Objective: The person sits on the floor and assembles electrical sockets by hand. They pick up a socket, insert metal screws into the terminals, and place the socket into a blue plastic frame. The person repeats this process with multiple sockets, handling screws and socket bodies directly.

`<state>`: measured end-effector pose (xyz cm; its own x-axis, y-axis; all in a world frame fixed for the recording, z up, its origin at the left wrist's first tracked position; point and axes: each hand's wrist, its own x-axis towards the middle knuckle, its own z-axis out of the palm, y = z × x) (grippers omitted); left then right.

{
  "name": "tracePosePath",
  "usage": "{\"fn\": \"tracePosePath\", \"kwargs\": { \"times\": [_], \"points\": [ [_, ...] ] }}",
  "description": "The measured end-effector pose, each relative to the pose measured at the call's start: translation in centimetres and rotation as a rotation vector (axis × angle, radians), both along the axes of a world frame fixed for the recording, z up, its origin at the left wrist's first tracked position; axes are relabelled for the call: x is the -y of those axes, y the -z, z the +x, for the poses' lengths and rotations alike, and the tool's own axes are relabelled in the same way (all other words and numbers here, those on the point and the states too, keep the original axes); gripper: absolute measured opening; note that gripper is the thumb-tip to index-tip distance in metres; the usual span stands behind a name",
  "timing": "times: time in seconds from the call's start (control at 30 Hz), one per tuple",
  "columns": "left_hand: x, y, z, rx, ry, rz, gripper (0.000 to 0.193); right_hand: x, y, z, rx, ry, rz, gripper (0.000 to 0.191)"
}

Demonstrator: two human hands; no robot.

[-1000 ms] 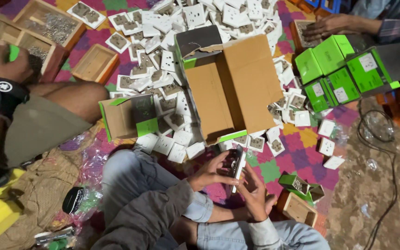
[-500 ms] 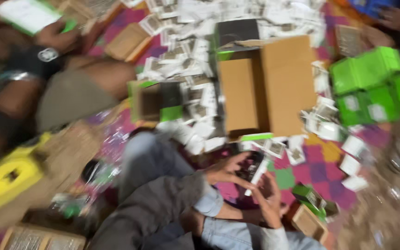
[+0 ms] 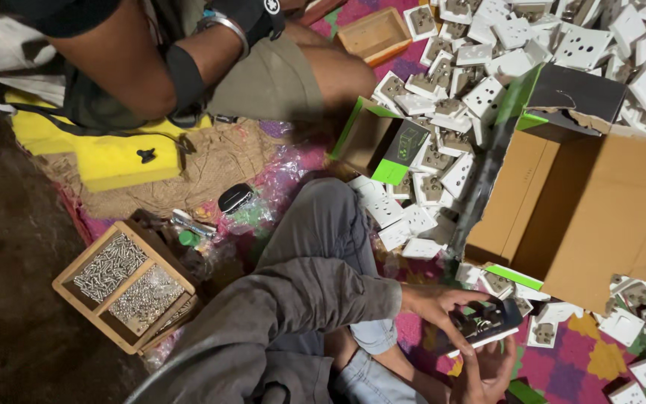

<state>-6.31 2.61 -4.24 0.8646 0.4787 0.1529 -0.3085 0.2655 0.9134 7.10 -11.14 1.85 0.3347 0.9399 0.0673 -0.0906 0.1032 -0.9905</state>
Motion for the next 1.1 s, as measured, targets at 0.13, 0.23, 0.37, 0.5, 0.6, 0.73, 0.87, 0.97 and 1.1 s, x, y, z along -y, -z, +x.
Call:
{"fn": "tracePosePath", "kwargs": {
  "times": [0.13, 0.23, 0.37, 0.5, 0.6, 0.73, 0.87, 0.97, 1.1],
  "points": [
    [0.1, -0.1, 0.3, -0.009, 0.002, -0.056, 0.115, -0.3, -1.0, -0.5, 0.012, -0.012, -0.045, 0.072],
    [0.0, -0.5, 0.4, -0.073, 0.000, -0.011, 0.115, -0.4, -1.5, -0.9, -0.017, -0.008, -0.059, 0.071],
    [0.1, -1.2, -0.2, -0.077, -0.015, -0.034, 0.110, -0.3, -1.4, -0.7, -0.014, -0.021, -0.052, 0.069],
    [-0.1, -2.1, -0.7, -0.194, 0.044, -0.056, 0.104, -0.1, -1.2, -0.6, -0.005, 0.024, -0.071, 0.069],
    [-0.3, -3.0, -1.1, -0.159, -0.028, 0.042, 0.097, -0.2, -1.4, -0.8, -0.020, 0.031, -0.065, 0.071],
    [-0.5, -4.5, -2.0, -0.098, 0.019, -0.091, 0.093, -0.6, -2.2, -1.4, -0.057, 0.037, -0.047, 0.070],
    [-0.4, -5.3, -2.5, -0.136, 0.053, -0.221, 0.094, -0.2, -1.9, -1.4, -0.063, 0.039, -0.049, 0.069],
    [-0.2, -4.4, -2.1, -0.079, 0.088, -0.294, 0.097, 0.7, -0.4, -0.3, -0.106, 0.064, -0.048, 0.068],
    [0.2, -1.4, -0.5, -0.247, 0.066, -0.203, 0.106, 0.9, 3.1, 2.3, -0.011, 0.023, 0.024, 0.067]
  ]
}}
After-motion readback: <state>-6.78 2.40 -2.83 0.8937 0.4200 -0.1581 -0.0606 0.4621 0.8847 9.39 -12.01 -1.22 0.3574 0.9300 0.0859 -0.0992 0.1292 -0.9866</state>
